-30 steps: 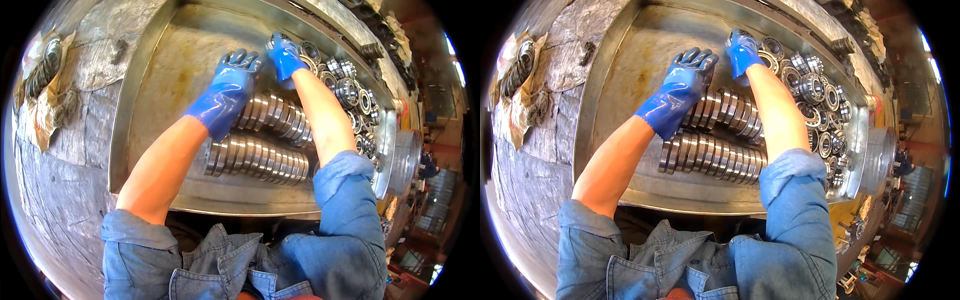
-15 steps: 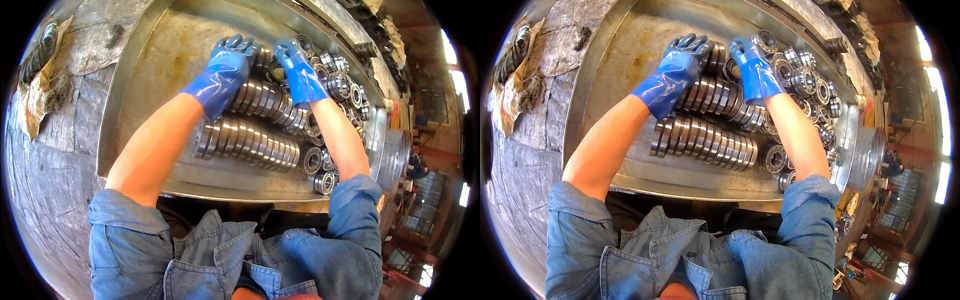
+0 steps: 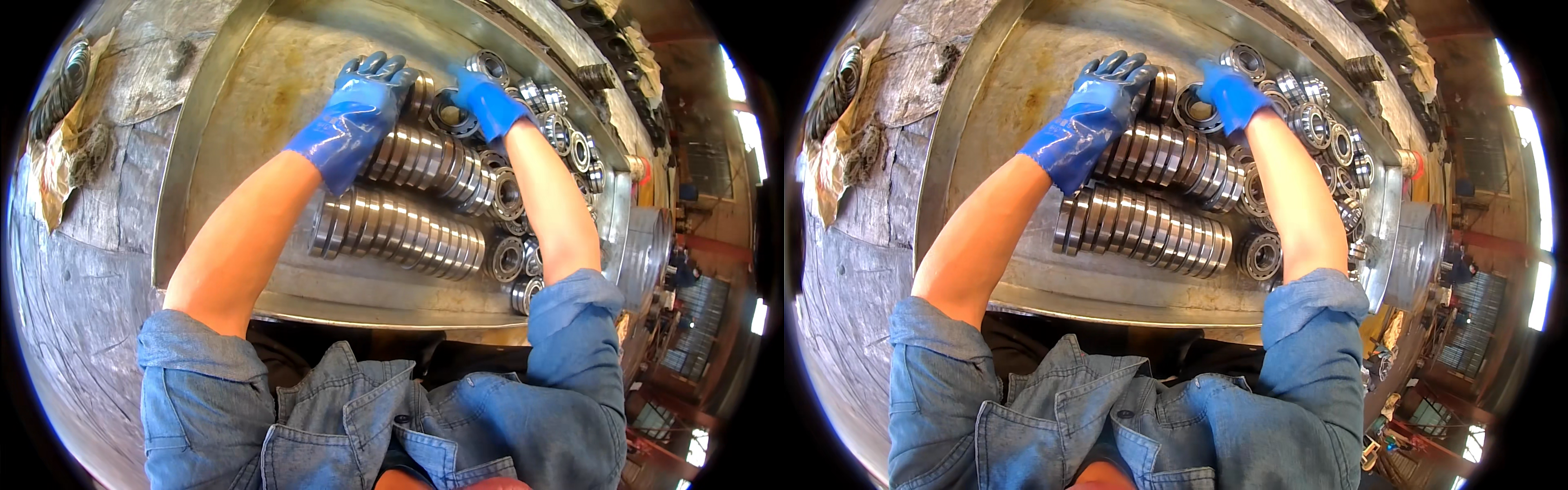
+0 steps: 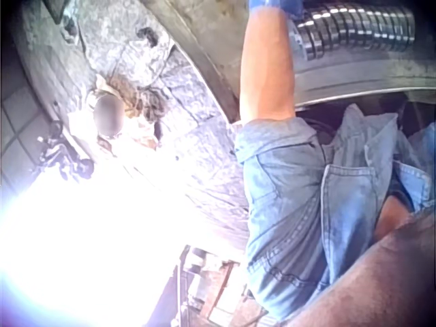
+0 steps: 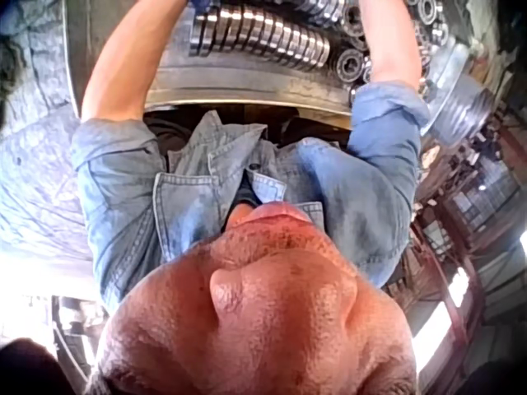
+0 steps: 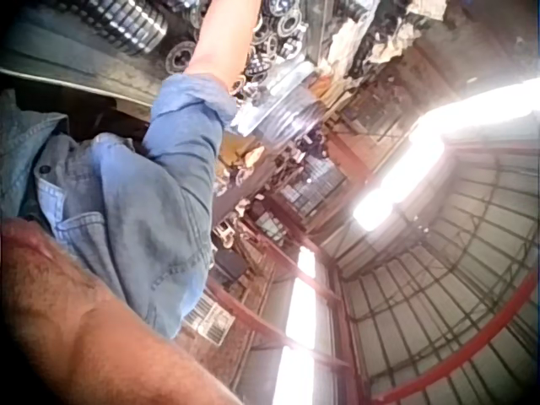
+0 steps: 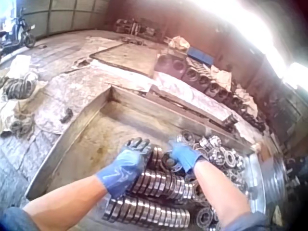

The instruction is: The person cleans grease off mechanical bearings using a cloth and then stacks the cleaned bearings into two vertical piles on a metal tray.

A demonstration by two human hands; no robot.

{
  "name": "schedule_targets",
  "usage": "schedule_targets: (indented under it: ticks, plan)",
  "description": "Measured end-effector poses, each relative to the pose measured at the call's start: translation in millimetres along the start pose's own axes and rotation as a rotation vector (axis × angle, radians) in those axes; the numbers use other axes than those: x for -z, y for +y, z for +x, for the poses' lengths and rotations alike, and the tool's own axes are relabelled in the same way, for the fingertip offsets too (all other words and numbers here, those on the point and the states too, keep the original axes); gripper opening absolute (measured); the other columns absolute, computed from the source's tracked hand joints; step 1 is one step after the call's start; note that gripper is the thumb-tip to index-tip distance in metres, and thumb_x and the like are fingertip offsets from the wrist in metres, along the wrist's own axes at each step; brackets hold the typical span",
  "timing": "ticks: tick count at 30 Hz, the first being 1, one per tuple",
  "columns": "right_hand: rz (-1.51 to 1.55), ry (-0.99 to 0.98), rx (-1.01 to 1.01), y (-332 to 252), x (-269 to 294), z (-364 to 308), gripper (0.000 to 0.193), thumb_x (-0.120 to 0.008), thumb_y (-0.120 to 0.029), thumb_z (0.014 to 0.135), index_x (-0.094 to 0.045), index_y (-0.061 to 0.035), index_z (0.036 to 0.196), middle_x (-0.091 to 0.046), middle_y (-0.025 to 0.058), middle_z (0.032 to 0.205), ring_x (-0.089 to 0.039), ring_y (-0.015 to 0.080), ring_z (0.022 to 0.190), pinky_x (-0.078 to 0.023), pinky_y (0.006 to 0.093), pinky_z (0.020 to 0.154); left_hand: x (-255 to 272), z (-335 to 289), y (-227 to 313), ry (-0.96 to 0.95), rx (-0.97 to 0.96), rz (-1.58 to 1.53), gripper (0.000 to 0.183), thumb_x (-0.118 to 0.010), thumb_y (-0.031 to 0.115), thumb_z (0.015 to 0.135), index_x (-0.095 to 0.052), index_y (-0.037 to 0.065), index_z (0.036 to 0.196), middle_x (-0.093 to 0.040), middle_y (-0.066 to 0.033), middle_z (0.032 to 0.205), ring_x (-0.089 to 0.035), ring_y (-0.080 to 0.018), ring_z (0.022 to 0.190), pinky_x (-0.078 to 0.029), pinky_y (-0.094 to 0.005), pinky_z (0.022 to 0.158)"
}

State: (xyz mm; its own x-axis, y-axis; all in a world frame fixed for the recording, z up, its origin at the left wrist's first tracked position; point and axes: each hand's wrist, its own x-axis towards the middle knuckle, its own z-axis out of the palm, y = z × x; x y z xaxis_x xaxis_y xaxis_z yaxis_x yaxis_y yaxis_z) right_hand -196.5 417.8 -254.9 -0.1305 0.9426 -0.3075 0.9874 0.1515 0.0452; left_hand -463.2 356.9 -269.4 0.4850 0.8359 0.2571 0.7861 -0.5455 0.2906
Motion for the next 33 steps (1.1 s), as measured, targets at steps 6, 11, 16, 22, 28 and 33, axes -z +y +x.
schedule_targets:
  ticks: [6, 11, 16, 22, 28, 33]
  plan:
    - [-0.057, -0.263, 0.086, 15.6, -5.8, 21.3, 0.060, -0.070, -0.014, 0.085, -0.057, -0.0105, 0.144, -0.072, 0.0215, 0.124, -0.070, 0.0356, 0.113, -0.057, 0.0391, 0.097, 8.9, -3.3, 0.1, 0.002, 0.005, -0.027, 0.043, -0.052, 0.028, 0.105, -0.054, 0.021, 0.147, -0.046, -0.0086, 0.160, -0.038, -0.0297, 0.151, -0.025, -0.0509, 0.125]
    - [-0.094, 0.004, 0.294, 41.2, -30.5, 13.9, 0.028, -0.071, -0.015, 0.080, -0.073, -0.0025, 0.104, -0.073, 0.0249, 0.099, -0.073, 0.0396, 0.089, -0.058, 0.0445, 0.077, 11.6, 2.0, 7.5, 0.009, 0.009, -0.082, 0.041, -0.051, 0.027, 0.104, -0.056, 0.019, 0.144, -0.049, -0.0091, 0.158, -0.040, -0.0294, 0.149, -0.026, -0.0503, 0.124]
    - [-0.195, -0.072, 0.150, 18.9, -0.1, 12.7, 0.031, -0.073, -0.026, 0.076, -0.078, -0.0030, 0.097, -0.074, 0.0253, 0.097, -0.073, 0.0402, 0.086, -0.058, 0.0449, 0.075, 16.5, -0.4, 10.1, 0.000, -0.001, -0.075, 0.041, -0.054, 0.029, 0.102, -0.058, 0.021, 0.142, -0.053, -0.0071, 0.154, -0.042, -0.0280, 0.148, -0.029, -0.0497, 0.123]
    - [0.244, -0.188, 0.004, -35.2, 59.8, -25.9, 0.062, -0.068, -0.056, 0.088, -0.074, 0.0014, 0.110, -0.075, 0.0208, 0.106, -0.071, 0.0316, 0.089, -0.055, 0.0401, 0.085, 6.7, -0.5, 3.4, 0.059, 0.014, -0.083, 0.040, -0.057, 0.027, 0.101, -0.060, 0.019, 0.140, -0.056, -0.0092, 0.151, -0.048, -0.0308, 0.143, -0.033, -0.0518, 0.120]
    - [0.734, -0.113, 0.147, -13.6, 69.5, -86.3, 0.057, -0.064, -0.047, 0.100, -0.063, -0.0034, 0.136, -0.070, 0.0103, 0.123, -0.070, 0.0162, 0.097, -0.053, 0.0283, 0.089, 5.0, 2.8, 5.2, 0.115, -0.017, -0.073, 0.044, -0.060, 0.028, 0.099, -0.058, 0.017, 0.142, -0.055, -0.0115, 0.152, -0.046, -0.0338, 0.144, -0.032, -0.0532, 0.120]
    - [0.818, -0.047, -0.080, 3.3, 43.9, -84.8, 0.057, -0.057, -0.048, 0.104, -0.059, -0.0045, 0.141, -0.068, 0.0203, 0.128, -0.072, 0.0298, 0.108, -0.056, 0.0396, 0.095, 49.7, 21.4, 30.7, -0.319, 0.121, -0.028, 0.057, -0.053, 0.049, 0.104, -0.045, 0.022, 0.154, -0.044, -0.0101, 0.161, -0.036, -0.0309, 0.152, -0.019, -0.0579, 0.127]
